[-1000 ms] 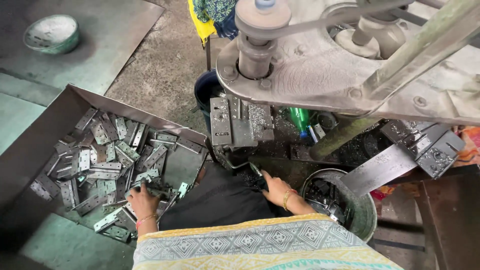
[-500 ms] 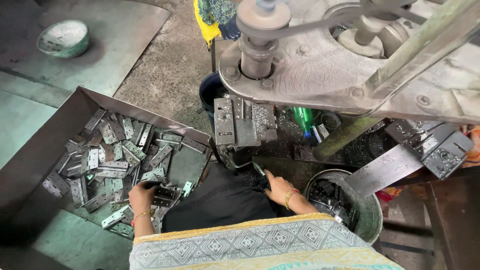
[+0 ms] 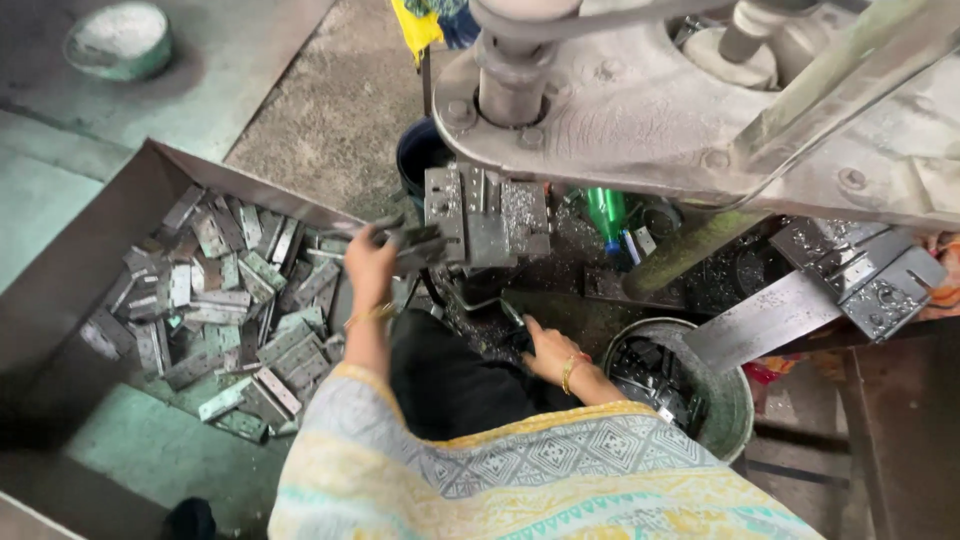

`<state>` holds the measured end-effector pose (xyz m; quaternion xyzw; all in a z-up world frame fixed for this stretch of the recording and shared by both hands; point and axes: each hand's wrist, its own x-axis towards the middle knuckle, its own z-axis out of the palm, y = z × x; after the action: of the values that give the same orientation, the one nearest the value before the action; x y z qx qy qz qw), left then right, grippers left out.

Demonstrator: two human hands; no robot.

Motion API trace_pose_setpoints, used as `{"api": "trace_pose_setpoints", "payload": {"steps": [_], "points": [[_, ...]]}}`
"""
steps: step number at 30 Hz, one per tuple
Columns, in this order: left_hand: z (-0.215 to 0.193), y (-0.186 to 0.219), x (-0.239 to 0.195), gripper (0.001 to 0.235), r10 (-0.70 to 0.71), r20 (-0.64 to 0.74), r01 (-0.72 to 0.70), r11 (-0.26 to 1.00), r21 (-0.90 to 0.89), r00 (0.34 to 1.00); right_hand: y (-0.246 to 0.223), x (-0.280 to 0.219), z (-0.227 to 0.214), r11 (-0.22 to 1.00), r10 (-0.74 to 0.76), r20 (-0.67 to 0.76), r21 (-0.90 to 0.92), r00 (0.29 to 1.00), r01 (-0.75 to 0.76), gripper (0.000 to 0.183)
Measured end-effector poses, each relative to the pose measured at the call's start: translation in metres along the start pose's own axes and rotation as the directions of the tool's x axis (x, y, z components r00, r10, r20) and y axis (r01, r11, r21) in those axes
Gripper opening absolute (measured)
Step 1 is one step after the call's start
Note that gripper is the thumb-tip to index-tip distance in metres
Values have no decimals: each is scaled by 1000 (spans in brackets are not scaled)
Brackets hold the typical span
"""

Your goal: The person picks up metal hinges one at a time, places them onto a machine for processing, and then drops the finished pieces into a metal bin.

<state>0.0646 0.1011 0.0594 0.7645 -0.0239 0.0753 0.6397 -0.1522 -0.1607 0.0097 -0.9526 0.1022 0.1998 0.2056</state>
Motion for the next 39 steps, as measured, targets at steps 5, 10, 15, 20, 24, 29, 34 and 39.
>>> {"api": "trace_pose_setpoints", "payload": {"steps": [5, 10, 15, 20, 24, 29, 34, 39], "points": [[95, -35, -14, 32, -114, -58, 109, 991, -74, 992, 4, 0, 4, 1000, -23, 13, 19, 1000, 23, 85], [123, -49, -44, 29, -104, -1, 104, 991, 81, 995, -1, 0, -4, 998, -38, -7, 46, 999, 39, 86], [109, -4, -71, 21, 242, 239, -339, 733, 589, 940, 3, 1, -1, 998, -43, -25, 43, 999, 44, 85], [133, -17, -77, 29, 330, 357, -476, 430, 767, 874, 6, 3, 1, 999, -46, -25, 3, 999, 46, 86], [146, -21, -70, 25, 147, 504, -525, 265, 809, 851, 2, 3, -4, 1000, -15, 1, -15, 1000, 15, 86], [150, -11, -70, 27, 103, 476, -485, 273, 831, 874, 5, 4, -2, 1000, -11, 4, -16, 1000, 12, 87], [149, -10, -61, 15, 138, 461, -480, 314, 819, 877, 11, 8, 2, 1000, -12, 1, 10, 1000, 12, 86], [147, -9, -55, 17, 168, 397, -430, 386, 816, 903, 19, 10, 14, 997, -79, -58, 16, 995, 80, 84]]}}
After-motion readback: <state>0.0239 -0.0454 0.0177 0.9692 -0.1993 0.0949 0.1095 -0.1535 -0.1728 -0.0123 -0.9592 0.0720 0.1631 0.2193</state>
